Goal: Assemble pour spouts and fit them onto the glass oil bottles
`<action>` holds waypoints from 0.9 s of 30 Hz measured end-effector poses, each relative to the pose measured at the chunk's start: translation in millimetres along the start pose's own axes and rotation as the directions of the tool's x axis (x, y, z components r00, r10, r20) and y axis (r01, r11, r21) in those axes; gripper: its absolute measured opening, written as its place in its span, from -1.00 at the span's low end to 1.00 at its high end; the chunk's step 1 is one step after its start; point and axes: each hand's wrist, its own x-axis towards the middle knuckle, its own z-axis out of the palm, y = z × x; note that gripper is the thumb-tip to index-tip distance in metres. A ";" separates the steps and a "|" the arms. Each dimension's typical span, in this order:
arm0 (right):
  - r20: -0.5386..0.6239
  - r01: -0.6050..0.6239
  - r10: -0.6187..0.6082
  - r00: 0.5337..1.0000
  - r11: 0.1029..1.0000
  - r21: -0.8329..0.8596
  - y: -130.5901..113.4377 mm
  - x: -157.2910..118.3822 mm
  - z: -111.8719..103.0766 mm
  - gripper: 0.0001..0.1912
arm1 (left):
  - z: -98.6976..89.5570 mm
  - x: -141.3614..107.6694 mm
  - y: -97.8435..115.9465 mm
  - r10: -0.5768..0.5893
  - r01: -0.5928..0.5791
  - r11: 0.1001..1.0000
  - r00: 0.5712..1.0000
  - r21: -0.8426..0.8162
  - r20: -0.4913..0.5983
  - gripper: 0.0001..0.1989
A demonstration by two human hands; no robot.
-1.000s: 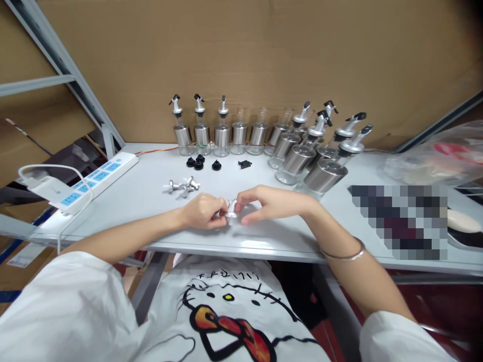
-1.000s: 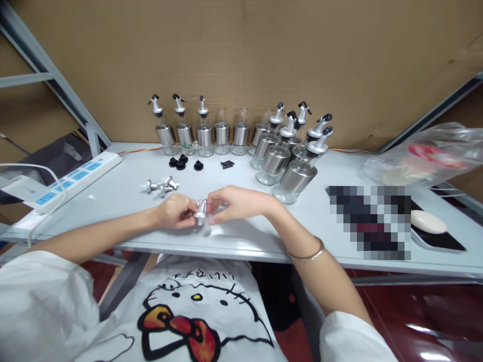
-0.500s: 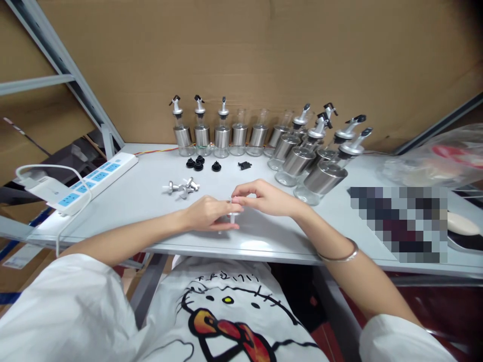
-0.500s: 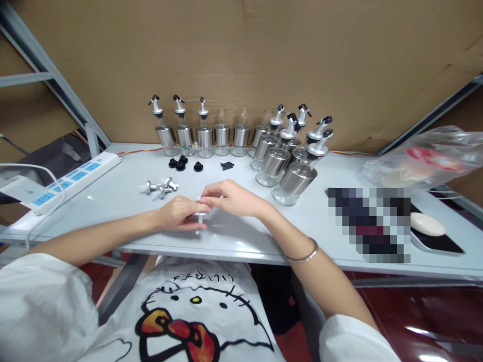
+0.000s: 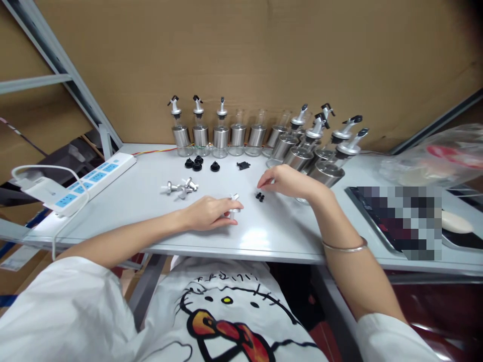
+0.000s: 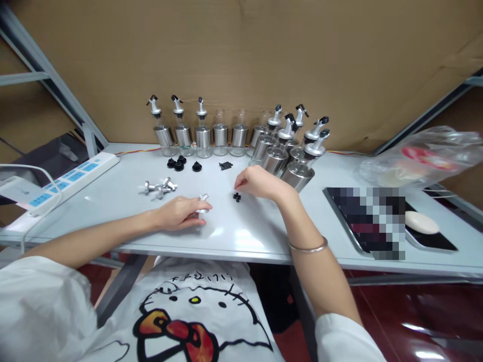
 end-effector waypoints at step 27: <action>-0.125 -0.018 0.010 0.992 0.998 -0.060 -0.6 11.5 13.8 -0.79 | -2.6 3.3 0.8 0.041 -0.041 0.999 0.999 -0.013 -0.009 -0.65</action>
